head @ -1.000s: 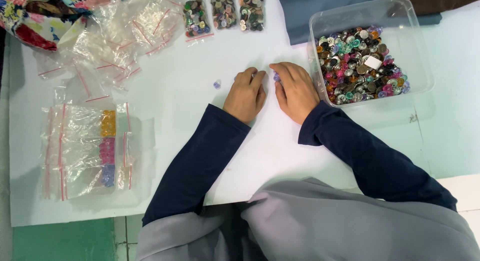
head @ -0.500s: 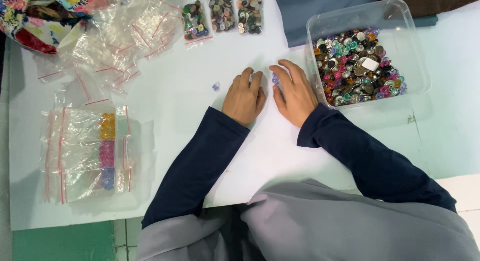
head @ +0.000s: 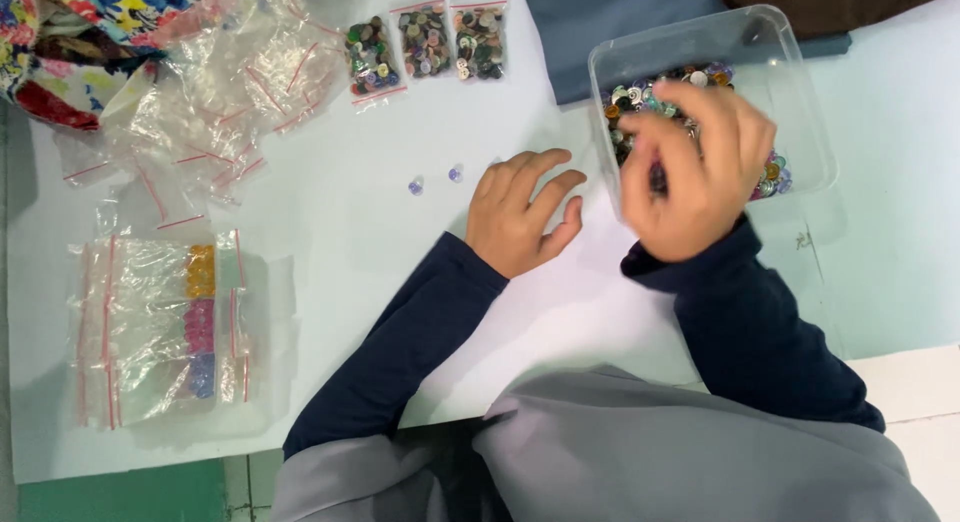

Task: Sorting small colorful buttons from a large container into individual plastic bags

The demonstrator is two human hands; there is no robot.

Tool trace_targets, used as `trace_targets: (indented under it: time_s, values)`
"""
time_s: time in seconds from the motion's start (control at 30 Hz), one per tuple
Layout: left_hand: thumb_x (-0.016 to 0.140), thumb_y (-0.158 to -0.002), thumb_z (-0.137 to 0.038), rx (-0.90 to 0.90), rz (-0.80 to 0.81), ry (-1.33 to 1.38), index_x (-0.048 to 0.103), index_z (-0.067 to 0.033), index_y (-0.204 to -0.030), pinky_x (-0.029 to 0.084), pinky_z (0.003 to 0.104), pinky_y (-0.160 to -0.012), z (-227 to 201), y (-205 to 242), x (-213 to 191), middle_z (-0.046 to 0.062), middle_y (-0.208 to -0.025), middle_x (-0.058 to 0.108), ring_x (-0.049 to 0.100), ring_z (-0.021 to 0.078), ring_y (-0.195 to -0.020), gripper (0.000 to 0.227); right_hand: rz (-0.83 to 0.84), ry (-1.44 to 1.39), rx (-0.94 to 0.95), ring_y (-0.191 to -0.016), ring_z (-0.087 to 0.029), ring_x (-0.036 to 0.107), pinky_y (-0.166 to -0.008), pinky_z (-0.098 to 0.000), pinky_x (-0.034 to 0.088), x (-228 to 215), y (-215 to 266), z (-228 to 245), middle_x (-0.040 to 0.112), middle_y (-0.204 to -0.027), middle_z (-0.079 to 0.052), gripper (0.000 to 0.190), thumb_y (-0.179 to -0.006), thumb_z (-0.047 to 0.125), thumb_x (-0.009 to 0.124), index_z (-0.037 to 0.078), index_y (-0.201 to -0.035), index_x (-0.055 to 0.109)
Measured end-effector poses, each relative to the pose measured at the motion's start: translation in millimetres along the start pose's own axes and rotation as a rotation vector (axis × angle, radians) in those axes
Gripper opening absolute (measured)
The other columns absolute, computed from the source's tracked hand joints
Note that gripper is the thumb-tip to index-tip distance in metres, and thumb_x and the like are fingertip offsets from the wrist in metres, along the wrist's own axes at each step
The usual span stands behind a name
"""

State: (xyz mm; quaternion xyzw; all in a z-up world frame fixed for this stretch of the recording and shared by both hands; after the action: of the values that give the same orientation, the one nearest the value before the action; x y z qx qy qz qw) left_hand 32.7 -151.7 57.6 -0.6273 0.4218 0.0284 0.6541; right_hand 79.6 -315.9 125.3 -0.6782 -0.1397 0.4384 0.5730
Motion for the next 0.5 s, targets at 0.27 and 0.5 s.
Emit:
trace_targets:
  time_s: [0.27,0.5]
  values:
    - [0.069,-0.077,-0.015,-0.048,0.209,0.01,0.069,-0.0088,-0.079,0.041,0.043,-0.104,-23,-54,82,0.008,-0.073,0.067,0.063,0.028,-0.083,0.007,0.698,-0.326,0.118,-0.109,-0.048,0.064,-0.099,-0.0534,0.049,47,41,-97,0.07,-0.121,-0.029,0.036,-0.092,-0.014,0.051,-0.009,-0.122,0.071]
    - [0.067,-0.085,-0.013,-0.303,0.891,-0.23,0.079,-0.0085,-0.084,0.019,0.051,-0.121,-3,-44,187,0.007,-0.083,0.078,0.071,0.0306,-0.097,0.013,0.805,-0.24,0.062,-0.118,-0.046,0.064,-0.106,-0.0518,0.049,77,89,-115,0.071,-0.129,-0.025,0.041,-0.087,0.001,0.062,-0.005,-0.127,0.071]
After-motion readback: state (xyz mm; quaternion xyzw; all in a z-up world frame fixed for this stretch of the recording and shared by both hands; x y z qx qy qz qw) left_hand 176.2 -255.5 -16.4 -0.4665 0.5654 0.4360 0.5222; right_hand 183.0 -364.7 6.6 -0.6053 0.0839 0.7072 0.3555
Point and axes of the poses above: each hand's wrist, its own y-axis away from the middle knuckle, its own x-axis out of the palm, z = x × y, the point moved 2 cm from there along -y, towards the middle knuckle
